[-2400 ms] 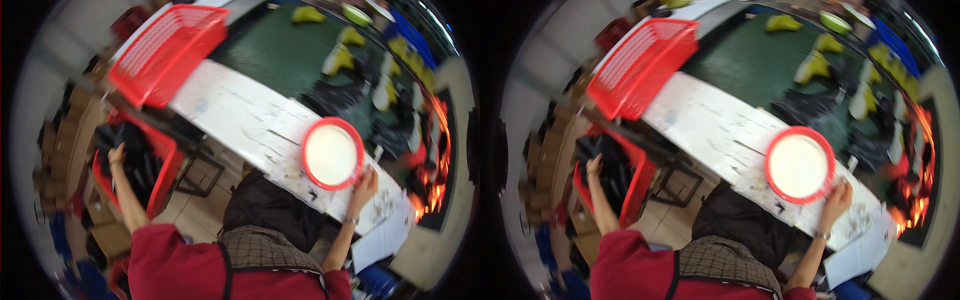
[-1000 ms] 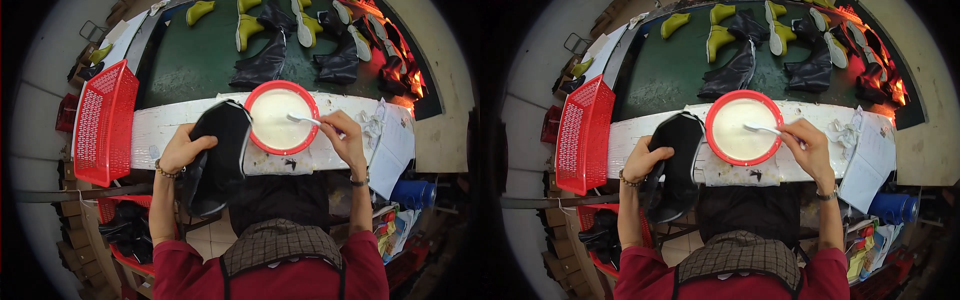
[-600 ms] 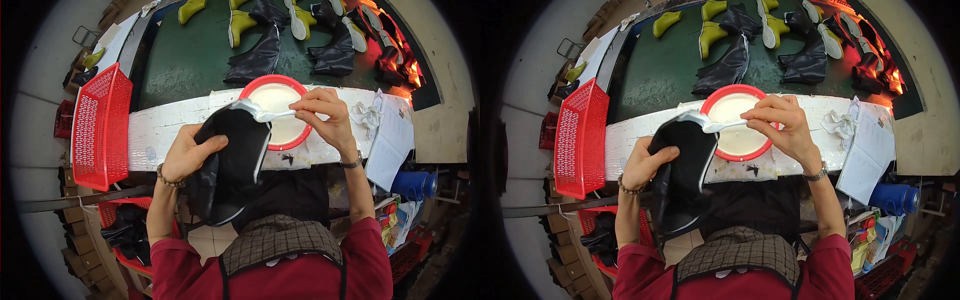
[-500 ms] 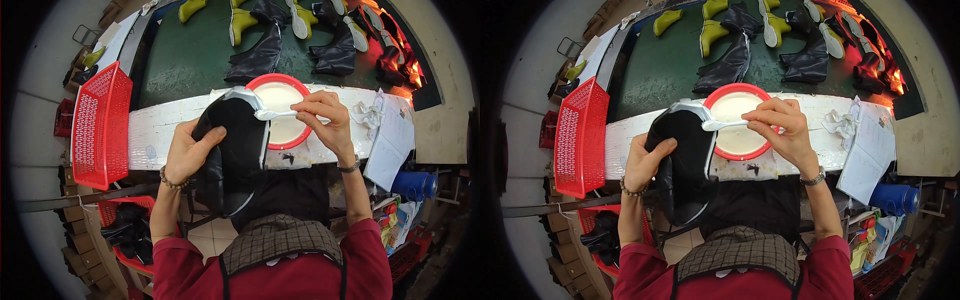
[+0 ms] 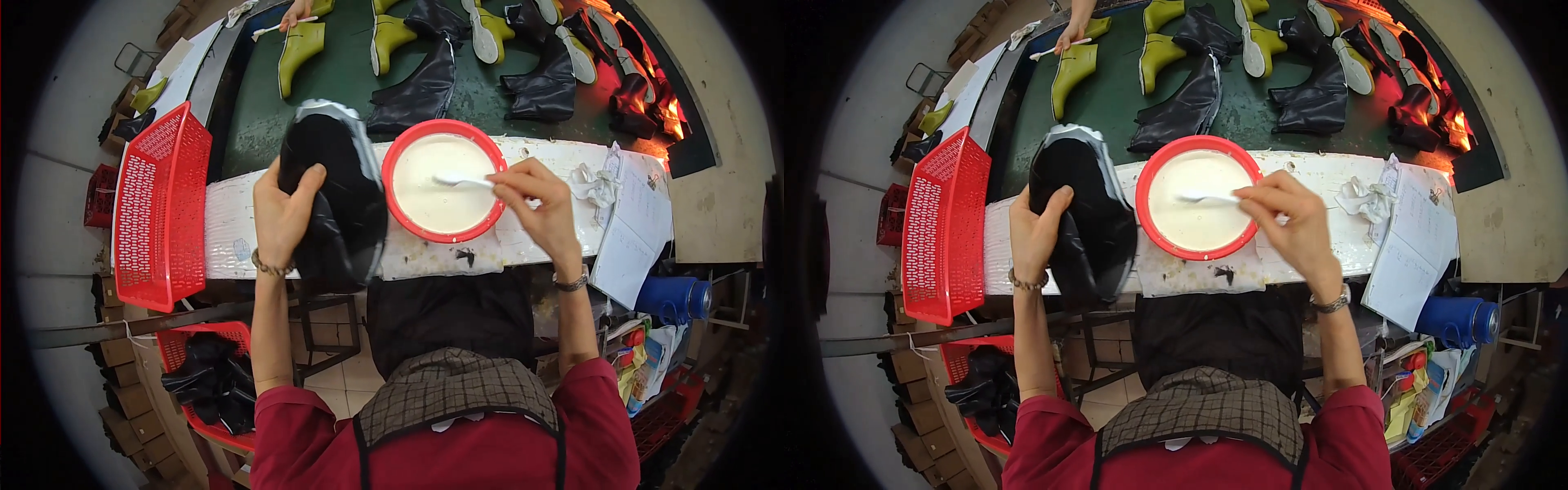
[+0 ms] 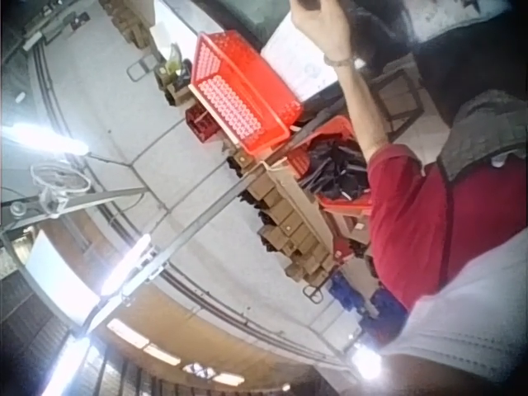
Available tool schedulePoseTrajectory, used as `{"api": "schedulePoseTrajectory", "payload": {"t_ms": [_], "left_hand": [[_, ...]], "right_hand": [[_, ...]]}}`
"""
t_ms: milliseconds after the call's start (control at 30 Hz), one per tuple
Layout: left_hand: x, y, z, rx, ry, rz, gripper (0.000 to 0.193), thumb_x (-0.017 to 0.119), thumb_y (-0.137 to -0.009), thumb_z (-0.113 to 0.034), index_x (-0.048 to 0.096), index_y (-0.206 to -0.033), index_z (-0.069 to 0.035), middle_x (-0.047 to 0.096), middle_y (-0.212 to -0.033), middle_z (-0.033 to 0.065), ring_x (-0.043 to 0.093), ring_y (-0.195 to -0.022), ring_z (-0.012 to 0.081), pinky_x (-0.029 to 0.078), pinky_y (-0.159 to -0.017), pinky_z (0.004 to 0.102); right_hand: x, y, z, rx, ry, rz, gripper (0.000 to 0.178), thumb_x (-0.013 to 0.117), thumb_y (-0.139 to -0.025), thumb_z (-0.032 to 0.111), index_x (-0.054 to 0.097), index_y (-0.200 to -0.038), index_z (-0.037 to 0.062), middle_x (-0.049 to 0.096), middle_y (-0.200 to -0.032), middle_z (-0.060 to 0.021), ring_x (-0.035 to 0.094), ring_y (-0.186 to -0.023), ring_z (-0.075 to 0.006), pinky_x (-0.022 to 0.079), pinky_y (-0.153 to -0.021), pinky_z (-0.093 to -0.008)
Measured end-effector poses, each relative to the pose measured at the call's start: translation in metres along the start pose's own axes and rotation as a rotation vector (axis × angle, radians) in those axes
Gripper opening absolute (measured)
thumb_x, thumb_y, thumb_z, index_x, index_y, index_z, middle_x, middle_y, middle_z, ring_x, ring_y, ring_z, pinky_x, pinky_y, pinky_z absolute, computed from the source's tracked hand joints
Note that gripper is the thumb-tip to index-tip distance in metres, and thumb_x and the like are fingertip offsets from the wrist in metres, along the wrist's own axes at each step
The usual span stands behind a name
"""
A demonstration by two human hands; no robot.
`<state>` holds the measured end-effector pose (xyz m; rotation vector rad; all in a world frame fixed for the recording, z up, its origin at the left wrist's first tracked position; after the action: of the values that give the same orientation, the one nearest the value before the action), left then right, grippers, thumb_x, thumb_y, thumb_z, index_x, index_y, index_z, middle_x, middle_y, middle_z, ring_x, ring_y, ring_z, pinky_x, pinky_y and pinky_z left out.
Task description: Applying glue to the interior and edges of black shoe upper components using a small brush and a bowl of glue.
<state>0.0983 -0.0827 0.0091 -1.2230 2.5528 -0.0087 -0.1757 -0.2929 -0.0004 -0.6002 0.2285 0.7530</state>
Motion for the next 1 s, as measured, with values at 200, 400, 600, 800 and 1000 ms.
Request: {"api": "schedulePoseTrajectory", "payload": {"t_ms": [200,400,600,800,1000], "left_hand": [[-0.024,0.010,0.079,0.021,-0.220,0.096,0.105,0.087,-0.081,-0.029,0.022,-0.158,0.004,0.052,-0.146,0.0236,0.060,-0.123,0.0291,0.047,-0.102,0.0387],[-0.012,0.078,0.087,0.075,-0.796,0.349,0.161,0.099,-0.045,-0.049,-0.001,-0.162,-0.001,0.028,-0.160,0.0274,0.035,-0.143,0.0458,0.035,-0.106,0.0598],[-0.011,0.096,0.085,0.111,-0.928,0.314,0.130,0.083,-0.052,-0.007,0.014,-0.162,-0.006,0.021,-0.163,0.0253,0.032,-0.142,0.0479,0.035,-0.108,0.0596],[-0.024,0.102,0.084,0.261,-0.768,0.085,0.103,0.057,-0.055,0.018,0.037,-0.154,-0.002,0.038,-0.156,0.0236,0.039,-0.137,0.0452,0.036,-0.115,0.0462],[-0.019,0.102,0.040,0.428,-0.644,-0.109,0.078,0.052,-0.070,0.015,0.046,-0.147,0.005,0.051,-0.147,0.0259,0.047,-0.136,0.0471,0.035,-0.116,0.0479]], "right_hand": [[-0.007,0.001,-0.017,-0.099,0.648,0.145,0.015,0.078,-0.085,0.021,0.078,-0.093,0.0094,0.066,-0.080,-0.0030,0.064,-0.063,-0.0216,0.048,-0.057,-0.0346],[-0.021,0.009,-0.024,0.190,0.557,0.133,0.014,0.077,-0.086,0.018,0.077,-0.094,0.0072,0.067,-0.082,-0.0043,0.064,-0.066,-0.0220,0.048,-0.059,-0.0343],[-0.022,0.019,-0.041,0.209,0.391,0.081,0.014,0.075,-0.089,0.014,0.077,-0.099,0.0037,0.067,-0.082,-0.0090,0.062,-0.064,-0.0190,0.047,-0.059,-0.0312],[-0.024,0.033,-0.056,0.302,0.311,0.041,0.017,0.074,-0.091,0.013,0.076,-0.103,0.0020,0.067,-0.083,-0.0085,0.060,-0.066,-0.0158,0.046,-0.061,-0.0281],[-0.024,0.029,-0.034,0.233,0.157,-0.105,0.016,0.075,-0.089,0.008,0.077,-0.105,0.0037,0.068,-0.087,-0.0049,0.059,-0.069,-0.0109,0.044,-0.060,-0.0243]]}}
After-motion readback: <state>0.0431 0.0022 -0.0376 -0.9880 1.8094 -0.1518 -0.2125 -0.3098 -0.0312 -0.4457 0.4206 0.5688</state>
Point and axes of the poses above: each hand's wrist, its own y-axis away from the middle knuckle, its own x-axis out of the palm, z = x × y, the point moved 7 cm from there along -y, towards the middle knuckle
